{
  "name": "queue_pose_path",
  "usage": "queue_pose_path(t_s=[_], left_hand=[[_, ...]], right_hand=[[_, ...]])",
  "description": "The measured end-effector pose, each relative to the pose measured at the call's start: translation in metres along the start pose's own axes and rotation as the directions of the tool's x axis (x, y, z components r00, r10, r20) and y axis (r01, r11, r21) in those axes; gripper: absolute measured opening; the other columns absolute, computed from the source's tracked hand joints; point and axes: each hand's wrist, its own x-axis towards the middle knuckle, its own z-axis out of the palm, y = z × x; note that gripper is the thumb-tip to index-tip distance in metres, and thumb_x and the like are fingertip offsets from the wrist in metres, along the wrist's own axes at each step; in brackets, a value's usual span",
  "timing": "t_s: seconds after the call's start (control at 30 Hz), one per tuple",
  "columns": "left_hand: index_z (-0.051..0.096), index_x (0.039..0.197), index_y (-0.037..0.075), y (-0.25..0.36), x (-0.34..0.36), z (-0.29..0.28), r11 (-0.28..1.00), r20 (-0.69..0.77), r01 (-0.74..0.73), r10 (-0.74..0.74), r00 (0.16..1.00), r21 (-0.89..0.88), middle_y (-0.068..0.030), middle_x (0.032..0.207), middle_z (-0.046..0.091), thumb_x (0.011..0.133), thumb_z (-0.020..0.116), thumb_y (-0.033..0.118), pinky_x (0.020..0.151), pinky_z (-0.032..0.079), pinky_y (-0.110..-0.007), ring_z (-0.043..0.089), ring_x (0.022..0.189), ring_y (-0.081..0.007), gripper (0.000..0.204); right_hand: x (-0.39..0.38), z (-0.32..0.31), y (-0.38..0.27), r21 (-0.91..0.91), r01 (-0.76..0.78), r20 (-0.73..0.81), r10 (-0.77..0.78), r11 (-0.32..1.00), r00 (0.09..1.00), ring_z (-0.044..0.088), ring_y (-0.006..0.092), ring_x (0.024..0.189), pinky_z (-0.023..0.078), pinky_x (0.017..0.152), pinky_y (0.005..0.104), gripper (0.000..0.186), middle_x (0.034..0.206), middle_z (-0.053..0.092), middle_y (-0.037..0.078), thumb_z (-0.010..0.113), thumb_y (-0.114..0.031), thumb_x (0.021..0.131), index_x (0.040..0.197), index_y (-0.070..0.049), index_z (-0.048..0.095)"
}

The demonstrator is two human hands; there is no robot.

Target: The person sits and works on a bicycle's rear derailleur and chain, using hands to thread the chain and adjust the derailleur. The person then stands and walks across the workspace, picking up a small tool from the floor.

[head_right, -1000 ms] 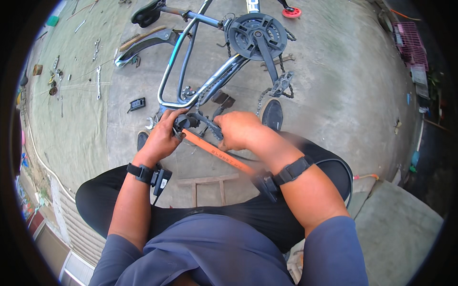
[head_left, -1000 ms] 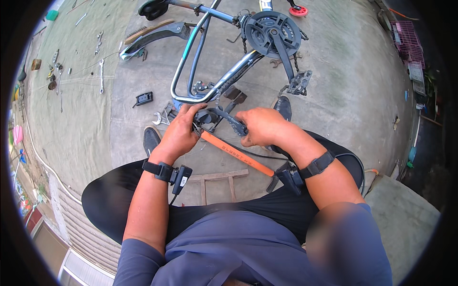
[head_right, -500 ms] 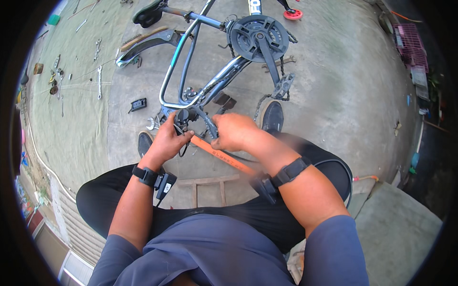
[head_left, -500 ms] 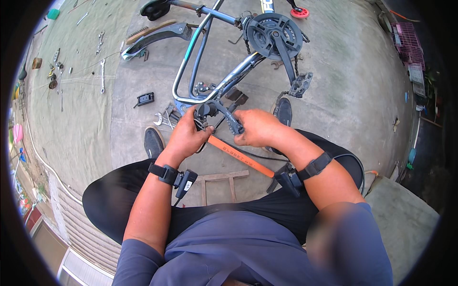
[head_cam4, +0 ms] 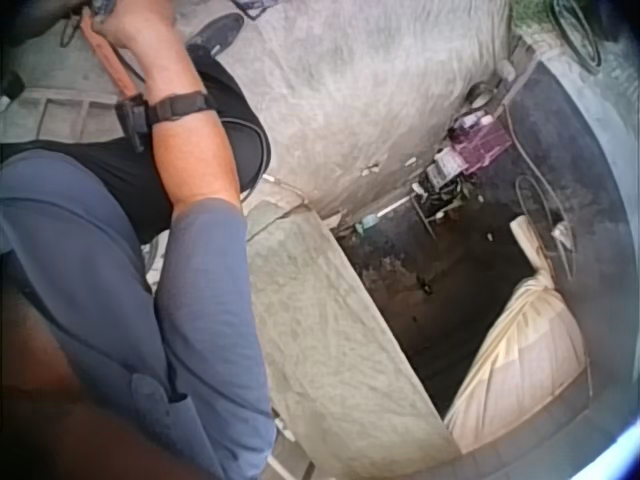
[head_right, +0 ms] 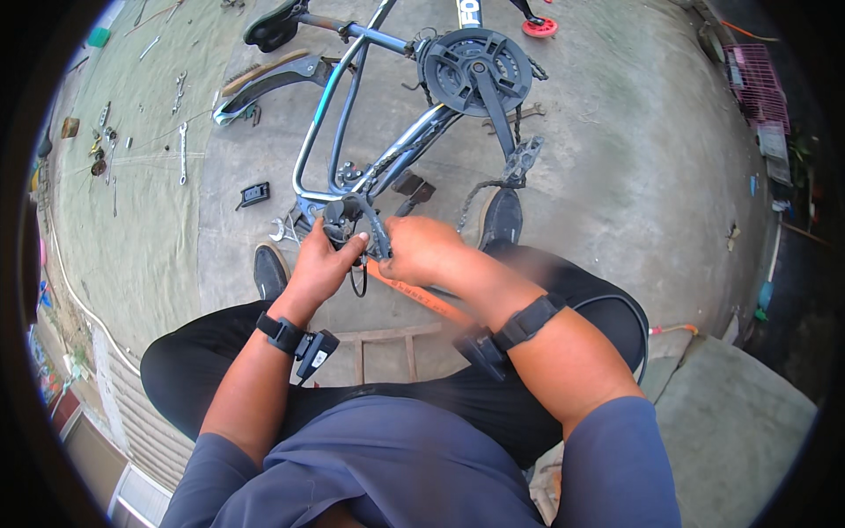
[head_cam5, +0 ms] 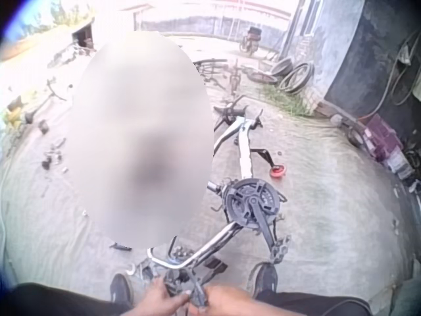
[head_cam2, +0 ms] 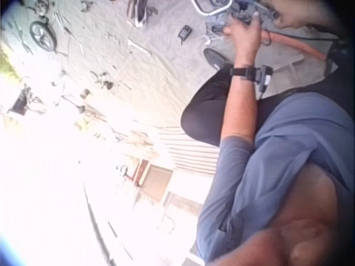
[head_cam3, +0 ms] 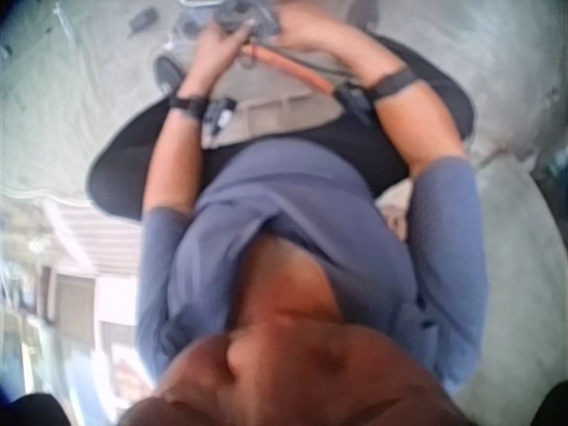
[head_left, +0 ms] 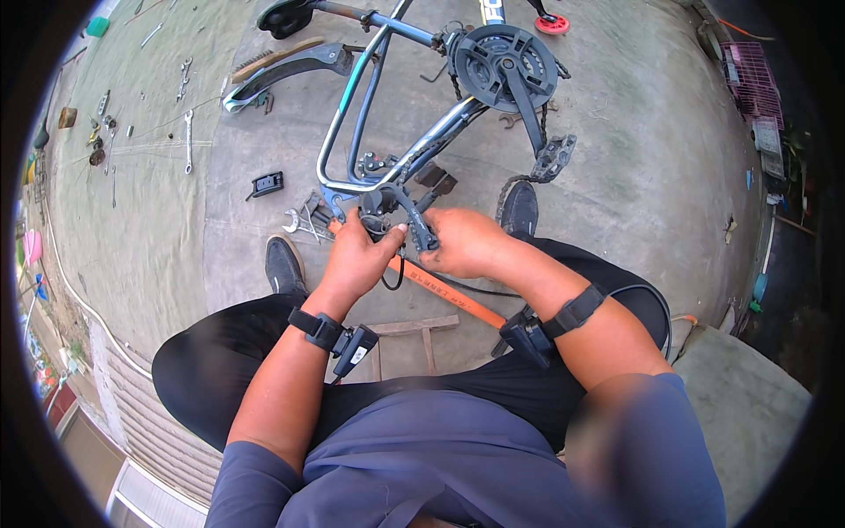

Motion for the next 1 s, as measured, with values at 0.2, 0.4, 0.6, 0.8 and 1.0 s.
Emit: queue_pose_path(t_s=[0.2, 0.4, 0.6, 0.8, 1.0], left_hand=[[0.056, 0.122, -0.012, 0.002, -0.003, 0.004, 0.999, -0.029, 0.005, -0.004, 1.0, 0.032, -0.0226, 0.1, 0.07, 0.09, 0.079, 0.041, 0.085, 0.054, -0.041, 0.069, 0.093, -0.0325, 0.066], [0.056, 0.121, -0.007, 0.001, -0.004, 0.003, 0.982, 0.053, 0.066, -0.058, 0.997, -0.175, -0.0156, 0.099, 0.071, 0.092, 0.079, 0.032, 0.075, 0.056, -0.033, 0.069, 0.086, -0.0216, 0.054], [0.056, 0.122, -0.003, 0.009, -0.016, -0.001, 0.871, 0.122, 0.2, -0.162, 0.979, -0.449, -0.0072, 0.1, 0.069, 0.095, 0.078, 0.023, 0.068, 0.054, -0.028, 0.065, 0.083, -0.0124, 0.043], [0.053, 0.126, -0.002, -0.006, -0.01, -0.001, 0.918, 0.167, 0.128, -0.069, 0.984, -0.377, -0.0075, 0.103, 0.068, 0.098, 0.074, 0.017, 0.069, 0.055, -0.028, 0.069, 0.089, -0.0134, 0.039], [0.045, 0.142, -0.006, -0.007, -0.002, -0.016, 0.973, 0.21, 0.07, -0.023, 0.977, -0.219, -0.0095, 0.108, 0.068, 0.097, 0.073, 0.01, 0.079, 0.058, -0.03, 0.068, 0.092, -0.0142, 0.056]], right_hand=[[-0.004, -0.005, -0.005, 0.016, -0.005, 0.034, 0.005, 1.0, 0.999, 0.069, 0.0378, 0.107, 0.056, 0.09, 0.0486, 0.04, 0.113, 0.073, 0.018, 0.072, -0.029, 0.086, 0.119, -0.006, 0.064], [-0.004, -0.003, -0.001, 0.031, 0.029, -0.013, -0.029, 0.999, 1.0, 0.068, 0.0426, 0.1, 0.054, 0.086, 0.0501, 0.037, 0.1, 0.072, 0.022, 0.073, -0.027, 0.086, 0.11, -0.002, 0.062], [-0.009, -0.01, -0.009, -0.047, 0.003, -0.046, -0.005, 0.999, 0.999, 0.068, 0.0419, 0.099, 0.054, 0.085, 0.0505, 0.038, 0.1, 0.072, 0.021, 0.074, -0.028, 0.087, 0.112, -0.002, 0.062], [-0.014, -0.017, -0.015, -0.061, -0.015, -0.011, 0.014, 0.998, 1.0, 0.07, 0.0386, 0.103, 0.056, 0.086, 0.0497, 0.037, 0.105, 0.073, 0.018, 0.075, -0.028, 0.087, 0.112, -0.002, 0.065], [-0.022, -0.032, -0.018, -0.088, -0.023, -0.004, 0.023, 0.996, 1.0, 0.07, 0.0378, 0.102, 0.056, 0.086, 0.0491, 0.037, 0.103, 0.073, 0.018, 0.075, -0.029, 0.086, 0.11, -0.003, 0.066]])
